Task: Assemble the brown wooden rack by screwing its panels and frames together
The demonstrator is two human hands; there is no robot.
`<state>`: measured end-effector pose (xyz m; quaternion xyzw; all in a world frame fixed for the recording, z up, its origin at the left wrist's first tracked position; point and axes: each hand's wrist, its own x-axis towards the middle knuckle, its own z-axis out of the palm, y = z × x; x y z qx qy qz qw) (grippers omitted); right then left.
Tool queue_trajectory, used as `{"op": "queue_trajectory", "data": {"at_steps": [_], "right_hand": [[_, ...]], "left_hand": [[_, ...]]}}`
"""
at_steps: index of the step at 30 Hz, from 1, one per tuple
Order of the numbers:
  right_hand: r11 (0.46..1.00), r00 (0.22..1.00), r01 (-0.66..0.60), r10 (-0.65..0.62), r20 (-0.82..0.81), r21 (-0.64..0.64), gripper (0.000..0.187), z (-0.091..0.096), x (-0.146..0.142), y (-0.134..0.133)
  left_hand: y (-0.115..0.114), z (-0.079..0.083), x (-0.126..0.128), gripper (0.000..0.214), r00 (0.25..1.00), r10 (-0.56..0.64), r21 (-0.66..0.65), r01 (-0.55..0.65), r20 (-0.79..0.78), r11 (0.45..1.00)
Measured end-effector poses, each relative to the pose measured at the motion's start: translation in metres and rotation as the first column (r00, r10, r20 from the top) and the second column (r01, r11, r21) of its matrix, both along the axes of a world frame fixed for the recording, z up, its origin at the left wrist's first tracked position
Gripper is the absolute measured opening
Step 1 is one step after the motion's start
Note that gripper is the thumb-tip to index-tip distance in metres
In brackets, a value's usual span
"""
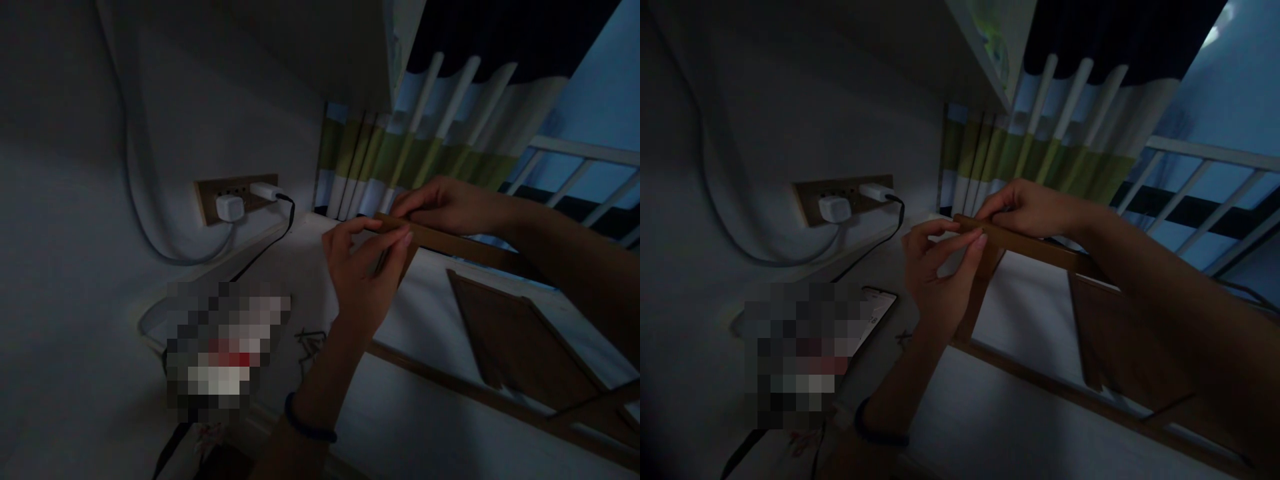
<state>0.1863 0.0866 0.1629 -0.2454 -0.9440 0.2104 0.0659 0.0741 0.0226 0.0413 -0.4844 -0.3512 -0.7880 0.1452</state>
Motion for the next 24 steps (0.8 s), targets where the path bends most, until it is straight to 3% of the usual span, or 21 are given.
{"op": "queue_trajectory", "data": {"at_steps": [4,7,10,12,15,24], "right_hand": [[1.000,1.000,-0.009,0.009,0.000,-0.009,0.027,-0.001,0.000,0.000],[0.999,1.000,-0.025,0.025,0.004,0.036,0.026,-0.001,-0.001,0.000],[0.998,0.999,-0.045,0.046,-0.012,0.041,0.027,0.000,-0.002,-0.001],[0.998,0.998,-0.048,0.049,-0.024,0.040,0.028,-0.001,-0.002,-0.001],[0.999,0.999,-0.022,0.024,-0.044,0.042,0.026,-0.001,-0.002,-0.002],[0.997,0.995,0.065,-0.062,-0.083,0.036,0.027,-0.001,-0.004,-0.007]], "left_hand": [[-0.001,0.003,-0.003,0.008,0.995,-0.097,-0.075,0.100,0.030,0.992],[0.002,0.004,-0.005,0.022,0.942,-0.323,-0.098,0.332,0.094,0.938],[0.007,0.004,-0.007,0.039,0.759,-0.633,-0.076,0.648,0.154,0.758],[0.009,0.005,-0.007,0.039,0.641,-0.747,-0.056,0.765,0.178,0.642],[0.011,0.006,-0.009,0.029,0.578,-0.789,-0.037,0.811,0.210,0.584],[0.008,0.013,-0.017,0.026,0.575,-0.800,-0.086,0.818,0.170,0.570]]}}
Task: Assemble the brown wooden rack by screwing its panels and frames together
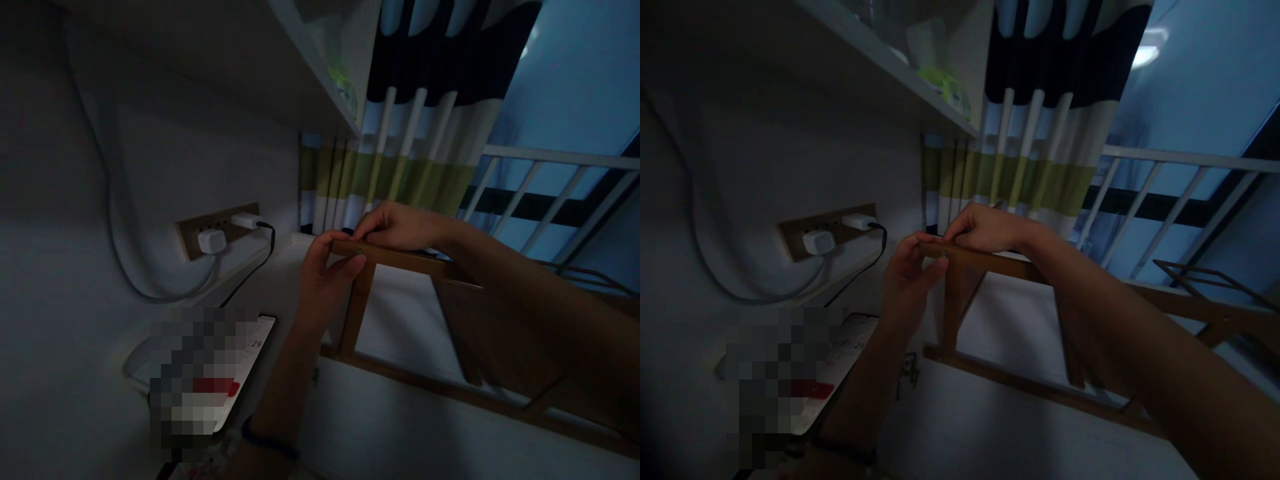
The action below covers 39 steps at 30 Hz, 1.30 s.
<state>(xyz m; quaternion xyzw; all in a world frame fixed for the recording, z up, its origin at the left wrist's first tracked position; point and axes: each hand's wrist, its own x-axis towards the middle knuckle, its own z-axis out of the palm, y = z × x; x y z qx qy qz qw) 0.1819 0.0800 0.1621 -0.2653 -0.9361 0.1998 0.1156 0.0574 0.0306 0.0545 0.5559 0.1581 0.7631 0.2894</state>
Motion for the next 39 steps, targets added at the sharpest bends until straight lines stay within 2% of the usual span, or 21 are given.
{"op": "queue_trajectory", "data": {"at_steps": [6,11,13,16,19,23,26,28,34,39], "right_hand": [[1.000,1.000,0.011,-0.011,0.015,-0.009,0.028,-0.001,-0.002,0.001],[0.998,0.999,-0.047,0.047,0.000,-0.028,0.030,-0.002,-0.002,0.003],[0.999,0.999,-0.038,0.038,0.006,-0.016,0.030,-0.003,-0.002,0.003],[0.999,0.999,-0.037,0.037,-0.008,-0.025,0.029,-0.004,-0.002,0.002],[0.997,0.999,-0.048,0.046,-0.029,-0.066,0.028,-0.004,-0.002,0.002],[0.996,0.998,-0.042,0.039,-0.039,-0.078,0.028,-0.005,-0.002,0.001],[0.998,0.999,-0.036,0.034,-0.033,-0.058,0.028,-0.003,-0.003,-0.001],[0.998,0.999,-0.029,0.027,-0.029,-0.054,0.027,-0.002,-0.003,-0.003],[0.997,1.000,-0.022,0.021,-0.007,-0.073,0.026,-0.001,-0.003,-0.004],[0.998,1.000,-0.022,0.021,-0.013,-0.061,0.025,-0.002,-0.004,-0.002]], "left_hand": [[0.003,-0.004,-0.005,0.031,0.999,-0.017,-0.051,0.016,-0.034,0.999],[-0.002,-0.006,-0.007,0.040,0.998,0.016,-0.150,-0.026,-0.067,0.988],[-0.008,-0.007,-0.003,0.049,0.995,0.053,-0.171,-0.068,-0.088,0.983],[-0.019,-0.011,0.011,0.071,0.977,0.170,-0.170,-0.190,-0.127,0.967],[-0.023,-0.022,0.028,0.085,0.947,0.295,-0.253,-0.318,-0.123,0.914],[-0.016,-0.040,0.043,0.062,0.929,0.321,-0.403,-0.369,-0.183,0.838],[-0.012,-0.048,0.047,0.045,0.854,0.420,-0.454,-0.519,-0.307,0.724],[-0.011,-0.050,0.048,0.034,0.810,0.461,-0.450,-0.585,-0.361,0.675],[-0.014,-0.049,0.048,0.032,0.756,0.438,-0.467,-0.649,-0.487,0.600],[-0.017,-0.044,0.049,0.032,0.760,0.419,-0.490,-0.645,-0.498,0.587]]}}
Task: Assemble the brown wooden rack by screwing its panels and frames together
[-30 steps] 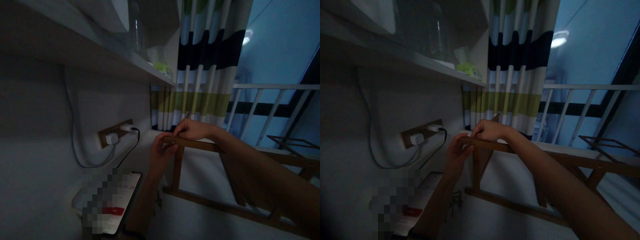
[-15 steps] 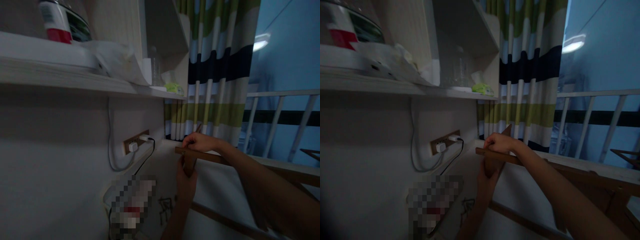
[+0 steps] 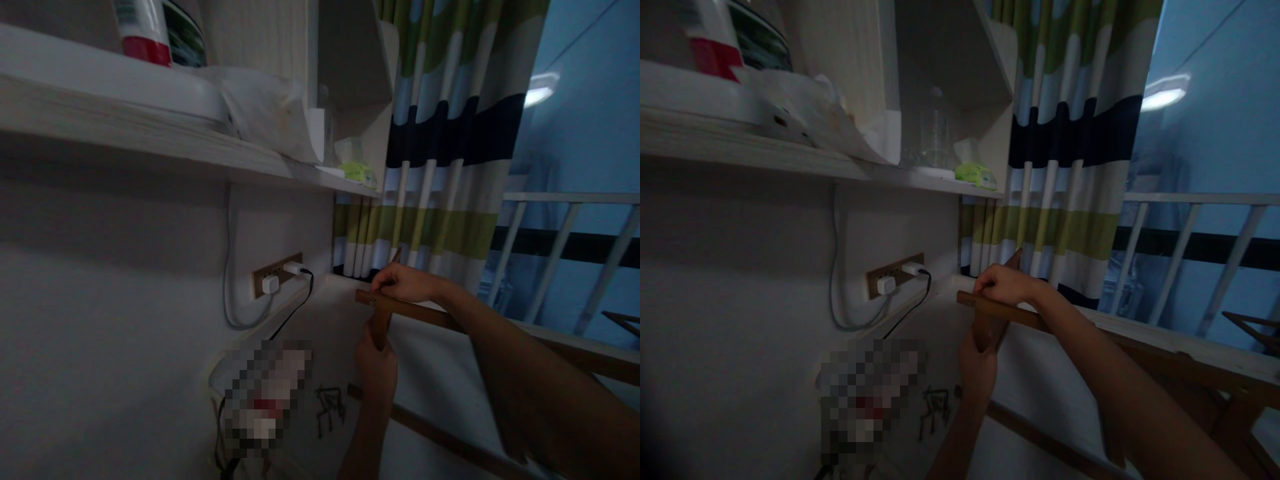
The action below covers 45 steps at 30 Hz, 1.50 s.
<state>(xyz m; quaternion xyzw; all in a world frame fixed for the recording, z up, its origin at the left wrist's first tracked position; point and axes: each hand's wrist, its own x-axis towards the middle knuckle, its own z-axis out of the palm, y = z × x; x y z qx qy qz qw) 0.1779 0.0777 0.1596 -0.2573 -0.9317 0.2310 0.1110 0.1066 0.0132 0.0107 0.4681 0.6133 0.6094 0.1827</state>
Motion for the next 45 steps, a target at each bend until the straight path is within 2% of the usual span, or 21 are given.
{"op": "queue_trajectory", "data": {"at_steps": [5,8,11,14,15,16,18,20,22,26,33,38,45], "right_hand": [[1.000,1.000,-0.004,0.004,0.005,-0.005,0.027,-0.001,0.001,0.000],[1.000,1.000,-0.010,0.010,0.012,-0.004,0.028,0.000,0.001,0.000],[1.000,1.000,-0.013,0.013,0.009,-0.013,0.030,0.000,0.001,-0.001],[0.999,1.000,0.008,-0.007,0.009,-0.035,0.031,0.001,0.001,-0.003],[0.999,1.000,0.013,-0.013,0.008,-0.041,0.031,0.001,0.000,-0.003],[0.999,1.000,0.015,-0.015,0.003,-0.045,0.030,0.001,0.001,-0.004],[0.999,1.000,0.009,-0.009,-0.015,-0.047,0.028,0.001,0.001,-0.003],[0.999,1.000,-0.002,0.000,-0.031,-0.047,0.028,-0.001,0.001,-0.001],[0.999,0.999,-0.007,0.005,-0.045,-0.045,0.028,-0.002,0.002,0.002],[0.999,0.999,-0.013,0.012,-0.039,-0.038,0.027,-0.002,0.004,0.003],[0.999,0.999,0.042,-0.042,0.007,-0.022,0.026,0.002,0.003,-0.002],[0.999,0.998,0.050,-0.050,0.030,0.002,0.028,0.004,0.003,-0.006],[0.998,0.999,0.053,-0.052,0.014,-0.047,0.025,0.003,0.004,-0.005]], "left_hand": [[0.000,0.001,0.002,0.038,0.998,-0.038,0.026,0.037,0.042,0.999],[-0.012,-0.001,-0.004,0.047,0.987,-0.157,0.081,0.154,0.036,0.985],[-0.034,-0.003,-0.030,0.060,0.966,-0.232,0.100,0.243,-0.116,0.965],[-0.052,-0.005,-0.073,0.038,0.926,-0.178,0.016,0.194,-0.334,0.981],[-0.054,-0.006,-0.089,0.034,0.888,-0.160,-0.044,0.157,-0.432,0.987],[-0.054,-0.006,-0.103,0.029,0.813,-0.189,-0.131,0.140,-0.551,0.981],[-0.051,-0.007,-0.123,0.023,0.590,-0.311,-0.319,0.093,-0.746,0.943],[-0.045,-0.010,-0.131,0.019,0.387,-0.418,-0.439,0.038,-0.822,0.898],[-0.040,-0.014,-0.130,0.018,0.292,-0.453,-0.470,0.013,-0.842,0.883],[-0.038,-0.019,-0.120,0.018,0.233,-0.476,-0.488,0.009,-0.848,0.873],[-0.039,-0.017,-0.109,0.023,0.159,-0.493,-0.501,-0.012,-0.855,0.865],[-0.041,-0.021,-0.107,0.030,0.164,-0.460,-0.468,-0.012,-0.873,0.884],[-0.034,-0.041,-0.118,0.027,0.220,-0.431,-0.434,0.038,-0.875,0.900]]}}
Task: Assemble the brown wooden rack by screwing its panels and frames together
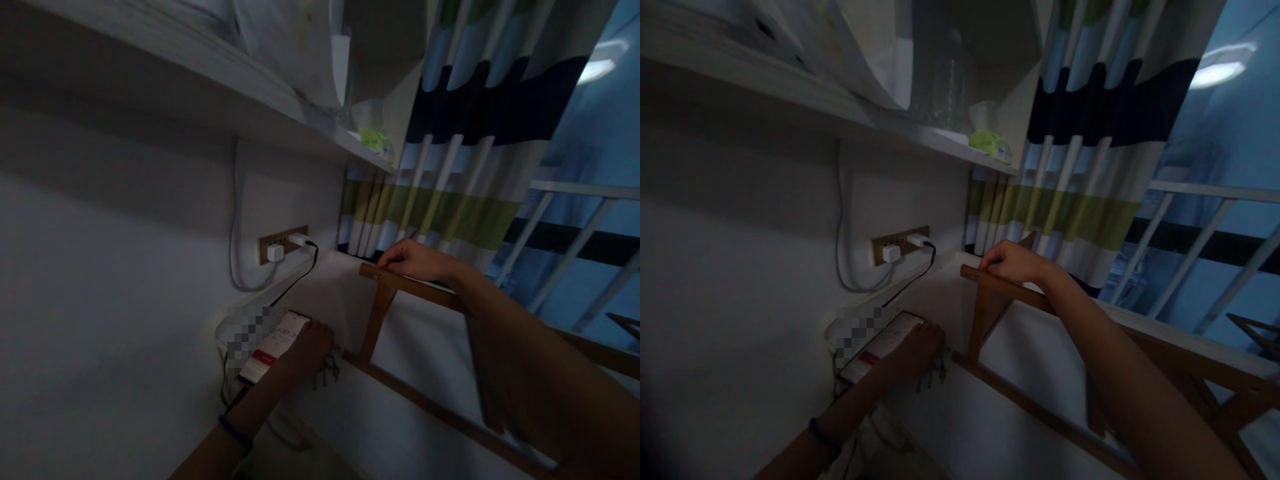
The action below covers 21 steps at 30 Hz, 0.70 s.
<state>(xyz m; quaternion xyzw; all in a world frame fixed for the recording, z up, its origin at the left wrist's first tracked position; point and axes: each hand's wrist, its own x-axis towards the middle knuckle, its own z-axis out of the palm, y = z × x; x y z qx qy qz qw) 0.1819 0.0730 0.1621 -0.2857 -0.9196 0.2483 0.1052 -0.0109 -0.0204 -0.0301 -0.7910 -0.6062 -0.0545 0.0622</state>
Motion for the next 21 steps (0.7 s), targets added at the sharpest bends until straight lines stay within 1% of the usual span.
{"op": "queue_trajectory", "data": {"at_steps": [4,8,12,13,14,15,17,18,19,21], "right_hand": [[1.000,1.000,-0.015,0.015,0.009,0.007,0.028,-0.002,0.000,0.002],[0.999,0.999,-0.025,0.023,0.041,0.045,0.029,-0.002,0.001,0.003],[0.999,0.999,-0.030,0.028,0.046,0.034,0.030,-0.003,0.001,0.003],[0.999,0.999,-0.032,0.030,0.040,0.030,0.030,-0.003,0.001,0.003],[0.999,0.999,-0.033,0.032,0.031,0.027,0.030,-0.003,0.000,0.003],[0.999,0.999,-0.034,0.034,0.023,0.024,0.030,-0.003,0.000,0.003],[0.999,0.999,-0.033,0.033,0.012,0.017,0.029,-0.003,0.000,0.002],[0.999,0.999,-0.032,0.031,0.012,0.017,0.030,-0.003,0.000,0.003],[0.999,0.999,-0.031,0.031,0.012,0.025,0.030,-0.004,0.000,0.003],[0.999,0.999,-0.035,0.034,0.018,0.042,0.030,-0.004,0.000,0.004]], "left_hand": [[0.003,-0.004,-0.003,0.023,0.996,-0.006,0.028,0.003,0.086,1.000],[0.003,-0.001,-0.001,0.019,0.982,-0.008,0.072,-0.006,0.190,0.997],[0.002,0.003,0.002,0.021,0.950,0.023,0.142,-0.070,0.310,0.987],[0.002,0.003,0.004,0.022,0.923,0.024,0.163,-0.094,0.385,0.982],[0.002,0.002,0.005,0.022,0.869,0.014,0.188,-0.122,0.494,0.974],[0.001,0.003,0.007,0.022,0.783,-0.012,0.215,-0.156,0.622,0.964],[0.000,0.005,0.011,0.020,0.540,-0.093,0.256,-0.236,0.837,0.937],[-0.001,0.008,0.013,0.020,0.430,-0.127,0.266,-0.280,0.894,0.923],[-0.002,0.012,0.016,0.022,0.361,-0.148,0.272,-0.321,0.921,0.907],[-0.005,0.022,0.022,0.026,0.278,-0.188,0.286,-0.374,0.942,0.882]]}}
